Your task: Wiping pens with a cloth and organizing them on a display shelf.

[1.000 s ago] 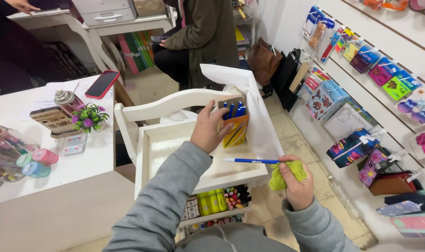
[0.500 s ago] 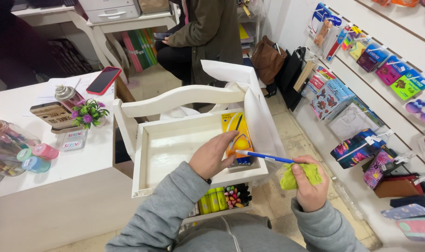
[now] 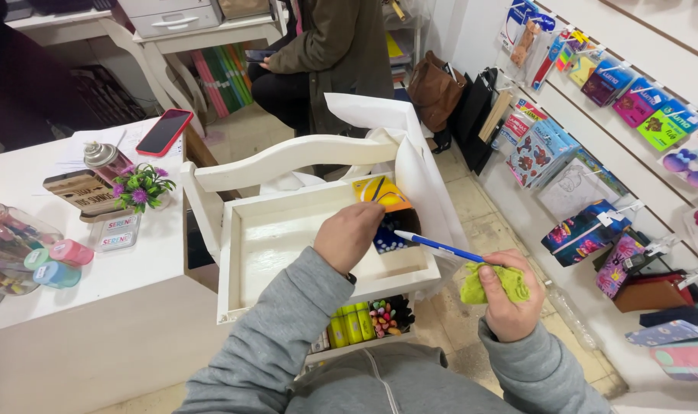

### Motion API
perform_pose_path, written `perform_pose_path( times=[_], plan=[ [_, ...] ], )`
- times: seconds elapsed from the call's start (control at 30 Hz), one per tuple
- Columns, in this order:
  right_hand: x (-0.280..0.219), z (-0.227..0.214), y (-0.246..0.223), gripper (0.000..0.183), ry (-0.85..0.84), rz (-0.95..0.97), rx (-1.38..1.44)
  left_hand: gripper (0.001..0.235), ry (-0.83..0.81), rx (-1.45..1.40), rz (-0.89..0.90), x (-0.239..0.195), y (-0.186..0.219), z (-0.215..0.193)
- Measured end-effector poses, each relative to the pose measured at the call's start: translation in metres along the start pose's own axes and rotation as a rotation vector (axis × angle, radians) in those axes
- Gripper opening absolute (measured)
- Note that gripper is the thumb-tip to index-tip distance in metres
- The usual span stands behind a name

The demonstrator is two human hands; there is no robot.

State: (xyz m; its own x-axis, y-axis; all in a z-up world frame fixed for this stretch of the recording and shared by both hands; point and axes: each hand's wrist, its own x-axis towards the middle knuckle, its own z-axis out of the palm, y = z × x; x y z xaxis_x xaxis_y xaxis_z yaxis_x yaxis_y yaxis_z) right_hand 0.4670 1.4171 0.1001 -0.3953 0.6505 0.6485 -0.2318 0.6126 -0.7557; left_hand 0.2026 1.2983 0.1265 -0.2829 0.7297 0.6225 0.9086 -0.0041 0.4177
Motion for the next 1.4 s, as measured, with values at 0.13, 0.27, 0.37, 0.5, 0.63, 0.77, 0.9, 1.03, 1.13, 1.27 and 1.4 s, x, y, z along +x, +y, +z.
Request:
perform_pose_path(
  times=[0.13, 0.27, 0.37, 0.5, 0.63, 0.77, 0.9, 1.03, 1.13, 1.27, 1.4],
  plan=[
    [0.002, 0.005, -0.003, 0.016, 0.0, -0.072, -0.02, 0.015, -0.061, 0.031, -0.011, -0.007, 0.018, -0.008],
    [0.011, 0.019, 0.001, 0.025, -0.17, -0.168, -0.215, 0.016, 0.072, 0.034, 0.02, -0.008, 0.016, -0.005],
    [0.033, 0.039, -0.015, 0.041, -0.324, -0.263, -0.362, 0.016, 0.096, 0.028, 0.016, -0.007, 0.017, -0.006],
    [0.043, 0.051, -0.024, 0.073, -0.503, 0.002, -0.466, 0.016, 0.093, 0.012, -0.003, -0.001, 0.015, -0.01],
    [0.03, 0.043, -0.01, 0.066, -0.395, -0.012, -0.386, 0.015, 0.079, 0.011, -0.036, 0.014, 0.0, -0.009],
    [0.022, 0.039, -0.008, 0.055, -0.346, -0.034, -0.289, 0.025, 0.134, -0.227, -0.222, 0.034, -0.024, 0.002],
    [0.021, 0.036, -0.008, 0.045, -0.345, -0.051, -0.257, 0.05, 0.225, -0.519, -0.453, 0.039, -0.034, 0.008],
    [0.019, 0.033, -0.006, 0.038, -0.346, -0.071, -0.252, 0.068, 0.085, -0.364, -0.142, 0.021, -0.007, -0.01],
    [0.016, 0.032, -0.008, 0.033, -0.364, -0.081, -0.27, 0.088, -0.045, -0.077, 0.105, 0.014, -0.015, -0.001],
    [0.014, 0.032, -0.011, 0.031, -0.379, -0.105, -0.247, 0.072, -0.112, -0.107, -0.13, 0.023, -0.022, 0.003],
    [0.01, 0.026, -0.011, 0.031, -0.402, -0.085, -0.223, 0.068, -0.121, -0.103, -0.372, 0.036, -0.026, 0.003]
  ],
)
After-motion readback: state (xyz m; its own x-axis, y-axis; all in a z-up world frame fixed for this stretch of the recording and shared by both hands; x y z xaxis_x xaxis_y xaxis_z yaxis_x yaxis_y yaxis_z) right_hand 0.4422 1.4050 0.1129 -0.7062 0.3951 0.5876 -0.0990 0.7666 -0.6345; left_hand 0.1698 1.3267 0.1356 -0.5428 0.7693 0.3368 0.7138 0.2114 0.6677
